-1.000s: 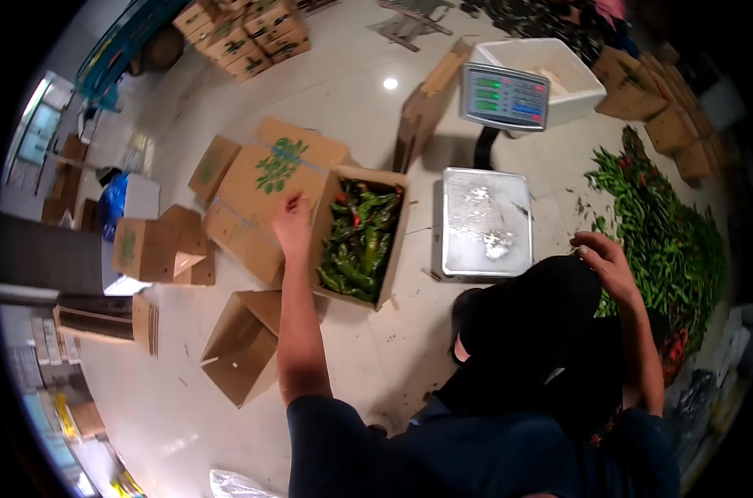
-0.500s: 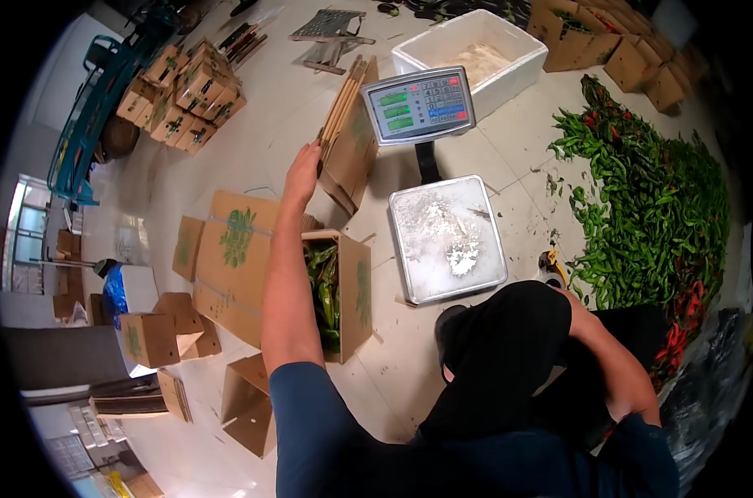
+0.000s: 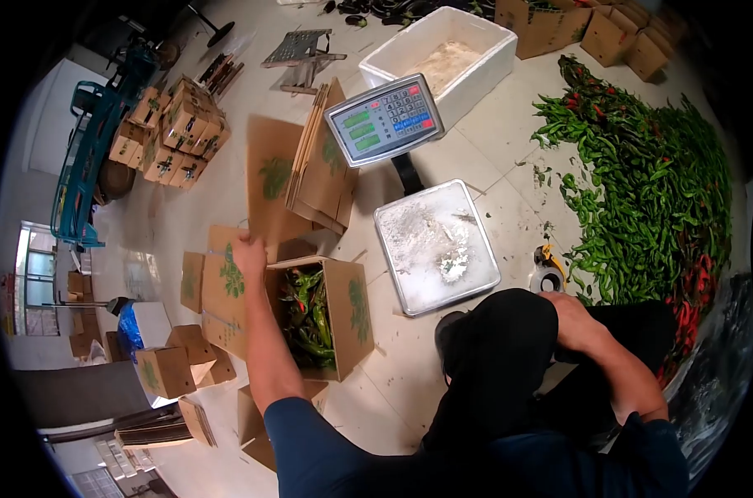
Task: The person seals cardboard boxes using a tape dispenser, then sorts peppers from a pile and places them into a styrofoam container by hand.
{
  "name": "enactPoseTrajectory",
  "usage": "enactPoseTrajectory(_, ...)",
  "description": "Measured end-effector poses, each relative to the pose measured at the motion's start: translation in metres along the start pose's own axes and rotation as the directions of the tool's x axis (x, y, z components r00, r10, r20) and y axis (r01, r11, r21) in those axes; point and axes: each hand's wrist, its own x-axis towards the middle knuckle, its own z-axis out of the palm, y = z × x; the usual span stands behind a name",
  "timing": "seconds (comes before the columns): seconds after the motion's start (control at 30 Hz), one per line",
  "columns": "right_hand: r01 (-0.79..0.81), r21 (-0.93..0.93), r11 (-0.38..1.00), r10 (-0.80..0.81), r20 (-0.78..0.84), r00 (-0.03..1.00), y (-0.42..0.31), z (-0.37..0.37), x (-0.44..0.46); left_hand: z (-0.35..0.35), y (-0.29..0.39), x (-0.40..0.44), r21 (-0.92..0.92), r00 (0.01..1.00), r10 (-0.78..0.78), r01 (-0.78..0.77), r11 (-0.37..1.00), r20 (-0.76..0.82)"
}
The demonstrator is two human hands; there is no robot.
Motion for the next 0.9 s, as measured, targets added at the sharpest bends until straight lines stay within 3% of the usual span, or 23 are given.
enactPoseTrajectory(0.07,-0.089,0.045,0.995,0.086,0.073,0.994,-0.008,-0.007,-0.003,-0.013,0.017,-0.025,0.176,0.996,0.07,-0.06,0.983,-0.05)
enactPoseTrajectory(0.17,0.097,-0.025,0.995,-0.096,0.037,0.995,0.018,0.006,-0.006,-0.028,0.017,-0.042,0.291,0.993,0.109,-0.092,0.952,-0.043)
enactPoseTrajectory(0.27,0.034,-0.114,0.993,-0.026,0.067,0.997,0.01,-0.003,-0.006,-0.045,0.044,-0.053,0.43,0.983,0.131,-0.063,0.901,-0.13)
enactPoseTrajectory(0.3,0.13,-0.173,0.976,-0.126,0.035,0.991,0.019,0.0,-0.003,-0.055,0.058,-0.062,0.489,0.974,0.14,-0.037,0.872,-0.177)
enactPoseTrajectory(0.4,0.118,-0.166,0.979,-0.145,-0.163,0.976,0.018,-0.01,-0.005,-0.102,0.082,-0.066,0.393,0.924,0.24,-0.111,0.913,-0.297)
enactPoseTrajectory(0.47,0.076,-0.181,0.981,-0.111,-0.194,0.975,0.013,-0.027,-0.008,-0.145,0.077,-0.056,0.139,0.885,0.299,-0.266,0.954,-0.357)
enactPoseTrajectory(0.5,0.066,-0.155,0.986,-0.103,-0.244,0.964,0.015,-0.028,-0.007,-0.164,0.092,-0.07,-0.192,0.911,0.238,-0.314,0.93,-0.336)
enactPoseTrajectory(0.53,0.057,-0.128,0.99,-0.093,-0.294,0.951,0.018,-0.03,-0.006,-0.188,0.112,-0.088,-0.505,0.938,0.189,-0.319,0.802,-0.292)
enactPoseTrajectory(0.6,0.038,0.094,0.995,-0.005,-0.329,0.944,0.018,-0.042,-0.003,-0.224,0.139,-0.125,-0.407,0.887,0.381,-0.458,0.79,-0.26)
enactPoseTrajectory(0.67,0.106,0.616,0.78,0.105,-0.295,0.95,0.019,-0.055,0.0,-0.224,0.165,-0.172,-0.387,0.923,0.33,-0.383,0.838,-0.199)
enactPoseTrajectory(0.73,0.189,0.805,0.562,0.149,-0.323,0.935,0.015,-0.079,0.001,-0.213,0.162,-0.198,-0.389,0.965,0.244,-0.262,0.884,-0.095)
enactPoseTrajectory(0.77,0.228,0.84,0.492,0.205,-0.366,0.908,0.009,-0.088,0.0,-0.196,0.166,-0.217,-0.461,0.966,0.256,-0.247,0.852,-0.044)
enactPoseTrajectory(0.87,0.378,0.745,0.549,0.179,-0.547,0.818,0.006,-0.12,0.009,-0.122,0.144,-0.26,-0.587,0.97,0.19,-0.066,0.807,0.153)
enactPoseTrajectory(0.9,0.416,0.75,0.515,0.163,-0.562,0.811,0.005,-0.133,0.016,-0.092,0.137,-0.273,-0.683,0.958,0.202,-0.008,0.731,0.205)
